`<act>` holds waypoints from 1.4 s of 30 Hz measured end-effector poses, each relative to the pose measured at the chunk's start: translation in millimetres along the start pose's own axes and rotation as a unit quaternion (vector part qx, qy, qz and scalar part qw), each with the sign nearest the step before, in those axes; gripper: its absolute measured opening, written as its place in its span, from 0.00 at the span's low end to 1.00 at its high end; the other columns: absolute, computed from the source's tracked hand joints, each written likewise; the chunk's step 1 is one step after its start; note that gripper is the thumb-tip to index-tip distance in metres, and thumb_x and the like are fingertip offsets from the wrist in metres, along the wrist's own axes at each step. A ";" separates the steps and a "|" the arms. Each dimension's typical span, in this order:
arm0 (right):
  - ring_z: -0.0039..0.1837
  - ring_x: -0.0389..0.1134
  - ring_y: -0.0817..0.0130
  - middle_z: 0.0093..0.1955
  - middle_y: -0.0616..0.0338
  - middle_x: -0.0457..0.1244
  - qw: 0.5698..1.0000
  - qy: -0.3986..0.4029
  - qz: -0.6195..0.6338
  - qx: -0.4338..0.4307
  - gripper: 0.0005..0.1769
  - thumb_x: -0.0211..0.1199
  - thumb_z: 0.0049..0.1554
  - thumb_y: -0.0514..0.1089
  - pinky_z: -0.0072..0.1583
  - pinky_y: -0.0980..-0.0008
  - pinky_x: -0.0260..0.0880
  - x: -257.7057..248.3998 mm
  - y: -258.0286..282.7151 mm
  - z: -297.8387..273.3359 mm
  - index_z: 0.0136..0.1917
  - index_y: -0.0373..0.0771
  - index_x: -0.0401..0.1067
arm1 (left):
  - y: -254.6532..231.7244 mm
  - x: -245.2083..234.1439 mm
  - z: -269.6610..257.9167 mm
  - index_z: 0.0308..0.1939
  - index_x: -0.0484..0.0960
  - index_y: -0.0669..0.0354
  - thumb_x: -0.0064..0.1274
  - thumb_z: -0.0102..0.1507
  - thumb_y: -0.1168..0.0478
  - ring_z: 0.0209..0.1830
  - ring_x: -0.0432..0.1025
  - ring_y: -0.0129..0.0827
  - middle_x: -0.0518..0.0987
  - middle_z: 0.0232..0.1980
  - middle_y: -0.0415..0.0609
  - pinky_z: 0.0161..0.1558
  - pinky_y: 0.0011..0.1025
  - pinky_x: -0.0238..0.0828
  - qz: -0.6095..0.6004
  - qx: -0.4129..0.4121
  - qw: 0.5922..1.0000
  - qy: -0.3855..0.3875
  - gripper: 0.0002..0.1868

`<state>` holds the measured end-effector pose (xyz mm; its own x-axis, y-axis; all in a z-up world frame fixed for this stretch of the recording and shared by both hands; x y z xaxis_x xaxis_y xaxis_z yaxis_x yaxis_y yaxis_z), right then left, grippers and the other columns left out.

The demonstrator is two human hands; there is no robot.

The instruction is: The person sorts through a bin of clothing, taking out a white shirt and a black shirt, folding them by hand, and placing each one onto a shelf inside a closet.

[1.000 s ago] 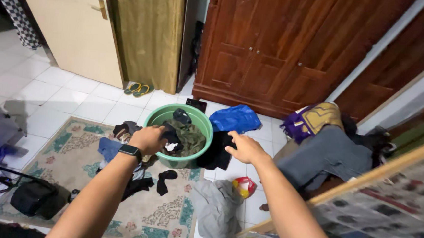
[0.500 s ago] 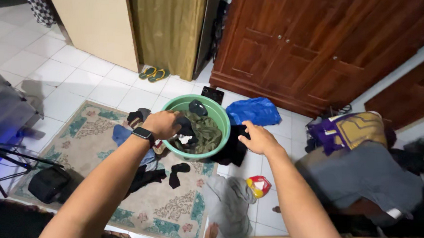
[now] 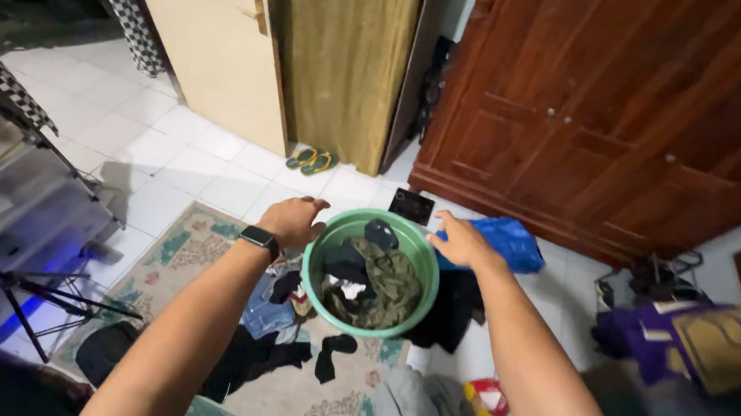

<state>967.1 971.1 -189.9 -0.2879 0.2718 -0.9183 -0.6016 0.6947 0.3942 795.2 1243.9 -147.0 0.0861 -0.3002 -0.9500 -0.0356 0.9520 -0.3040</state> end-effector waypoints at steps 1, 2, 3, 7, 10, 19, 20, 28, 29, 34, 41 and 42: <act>0.64 0.69 0.45 0.61 0.45 0.69 1.000 0.008 -0.010 0.019 0.35 0.65 0.56 0.54 0.64 0.55 0.68 8.1 -7.0 9.9 0.73 0.42 0.60 | 5.5 4.5 4.8 0.62 0.77 0.51 0.55 0.60 0.52 0.56 0.75 0.52 0.80 0.57 0.56 0.55 0.48 0.73 -0.009 -0.005 1.000 -0.002 0.26; 0.64 0.69 0.45 0.61 0.45 0.69 1.000 0.015 -0.007 0.018 0.35 0.65 0.56 0.54 0.64 0.55 0.68 15.8 -8.0 23.9 0.73 0.42 0.60 | 11.3 8.6 9.5 0.62 0.77 0.51 0.54 0.61 0.52 0.56 0.75 0.52 0.80 0.58 0.55 0.55 0.48 0.73 -0.018 -0.010 1.000 -0.005 0.25; 0.63 0.69 0.46 0.61 0.46 0.69 1.000 0.018 0.013 -0.007 0.34 0.65 0.57 0.54 0.63 0.55 0.69 21.1 -3.7 37.9 0.72 0.41 0.61 | 14.8 15.0 13.0 0.62 0.77 0.51 0.54 0.61 0.52 0.56 0.75 0.52 0.80 0.58 0.55 0.55 0.48 0.73 -0.020 -0.014 1.000 0.001 0.25; 0.63 0.69 0.46 0.61 0.46 0.68 0.998 0.043 0.046 -0.016 0.35 0.66 0.56 0.56 0.63 0.54 0.68 49.7 1.2 70.5 0.71 0.42 0.61 | 28.7 24.7 36.5 0.63 0.77 0.49 0.54 0.61 0.52 0.56 0.75 0.52 0.80 0.57 0.56 0.56 0.47 0.73 -0.040 -0.008 0.999 0.027 0.25; 0.63 0.69 0.46 0.61 0.45 0.68 0.997 0.028 0.070 -0.026 0.34 0.65 0.57 0.56 0.63 0.54 0.69 61.6 5.6 93.3 0.70 0.39 0.62 | 45.2 38.1 48.4 0.63 0.76 0.47 0.52 0.62 0.52 0.56 0.75 0.52 0.80 0.58 0.54 0.56 0.48 0.72 -0.056 -0.013 0.996 0.066 0.24; 0.68 0.66 0.46 0.67 0.45 0.65 0.991 0.036 0.078 0.107 0.37 0.63 0.59 0.55 0.66 0.55 0.65 119.0 -3.9 107.1 0.75 0.40 0.57 | 122.7 101.5 115.5 0.62 0.76 0.42 0.52 0.60 0.51 0.63 0.72 0.47 0.80 0.58 0.50 0.67 0.71 0.49 -0.043 0.003 0.982 0.185 0.24; 0.68 0.66 0.46 0.67 0.45 0.65 0.990 0.029 0.078 0.118 0.37 0.63 0.59 0.55 0.66 0.55 0.65 122.9 -6.9 110.9 0.75 0.40 0.57 | 132.8 115.4 124.6 0.60 0.77 0.43 0.53 0.58 0.53 0.64 0.72 0.46 0.81 0.57 0.50 0.68 0.75 0.44 -0.038 0.003 0.978 0.204 0.25; 0.69 0.66 0.50 0.67 0.46 0.65 0.980 0.018 0.128 0.149 0.38 0.62 0.59 0.57 0.67 0.58 0.65 201.1 -33.9 109.2 0.76 0.41 0.56 | 190.0 258.7 139.9 0.53 0.83 0.52 0.52 0.60 0.49 0.59 0.75 0.51 0.81 0.56 0.57 0.67 0.57 0.59 -0.029 0.005 0.959 0.281 0.21; 0.69 0.66 0.50 0.67 0.46 0.65 0.980 0.018 0.127 0.150 0.38 0.62 0.59 0.57 0.67 0.58 0.65 212.8 -37.8 107.6 0.76 0.41 0.56 | 193.3 274.6 135.2 0.55 0.83 0.50 0.50 0.61 0.50 0.56 0.77 0.54 0.81 0.55 0.59 0.62 0.50 0.71 -0.057 -0.002 0.959 0.278 0.20; 0.69 0.64 0.51 0.70 0.50 0.63 0.965 0.068 0.144 0.209 0.38 0.61 0.60 0.56 0.68 0.58 0.65 309.3 -88.7 106.8 0.78 0.43 0.53 | 199.1 414.6 109.5 0.55 0.83 0.50 0.49 0.65 0.48 0.54 0.78 0.52 0.84 0.51 0.59 0.57 0.46 0.74 -0.103 0.015 0.935 0.340 0.19; 0.68 0.66 0.52 0.75 0.57 0.57 0.921 0.180 0.199 0.284 0.38 0.55 0.63 0.58 0.67 0.53 0.65 546.0 -188.1 115.5 0.80 0.48 0.48 | 233.1 639.6 115.5 0.60 0.78 0.53 0.54 0.63 0.49 0.57 0.73 0.55 0.80 0.55 0.60 0.58 0.48 0.69 -0.126 0.057 0.950 0.280 0.23; 0.69 0.64 0.52 0.72 0.54 0.60 0.943 0.136 0.194 0.233 0.37 0.58 0.62 0.57 0.68 0.54 0.64 574.7 -192.6 120.5 0.79 0.46 0.51 | 241.1 677.7 111.9 0.61 0.78 0.51 0.51 0.65 0.49 0.57 0.74 0.54 0.80 0.56 0.59 0.59 0.48 0.70 -0.102 0.036 0.934 0.340 0.23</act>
<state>1007.3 1073.8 -798.0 -0.6385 0.4287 -0.6391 -0.0373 0.8123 0.5821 956.4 1276.7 -856.2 -0.5692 -0.4216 -0.7059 -0.0179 0.8647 -0.5020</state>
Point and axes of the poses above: each hand's wrist, its own z-axis towards the middle knuckle, its own x-axis out of the palm, y = z × x, the point moved 10 cm from there along z, towards the middle knuckle
